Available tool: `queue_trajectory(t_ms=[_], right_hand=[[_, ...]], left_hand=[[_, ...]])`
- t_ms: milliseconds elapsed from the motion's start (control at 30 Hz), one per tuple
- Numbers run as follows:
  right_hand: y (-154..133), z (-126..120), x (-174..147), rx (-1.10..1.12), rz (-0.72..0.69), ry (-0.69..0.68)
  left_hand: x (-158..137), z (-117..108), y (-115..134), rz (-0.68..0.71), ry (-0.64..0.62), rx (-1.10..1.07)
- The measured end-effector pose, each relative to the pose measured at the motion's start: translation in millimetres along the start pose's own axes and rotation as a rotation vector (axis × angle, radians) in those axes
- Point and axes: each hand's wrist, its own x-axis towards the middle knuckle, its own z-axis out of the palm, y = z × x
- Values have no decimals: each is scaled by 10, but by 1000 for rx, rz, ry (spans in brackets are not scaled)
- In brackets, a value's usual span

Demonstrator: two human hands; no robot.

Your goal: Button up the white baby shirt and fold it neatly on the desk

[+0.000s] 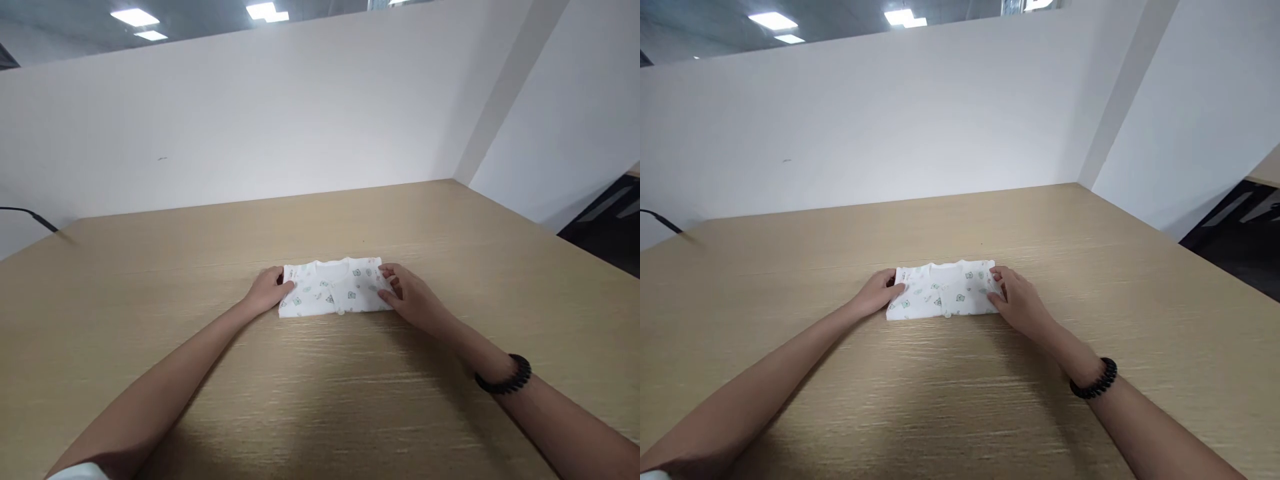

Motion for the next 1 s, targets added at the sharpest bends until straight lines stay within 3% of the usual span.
queue_trajectory(t_ms=[167,300,400,500,700,1000], right_hand=[[-28,-116,-22,235,150,-109],[-70,-86,-25,137,289,-12],[-89,-19,-13,6,232,54],[-95,12,5,-7,128,93],[-162,-35,-9,-53,97,232],[-189,14,-49,-240,226,127]], left_hand=[[-77,-39,105,24,-151,-142],[-90,-26,149,56,-98,-85],[-90,-8,161,132,-55,-43],[-90,-14,143,224,-108,-87],[-87,-18,99,198,-53,-16],[-64,73,32,209,68,-2]])
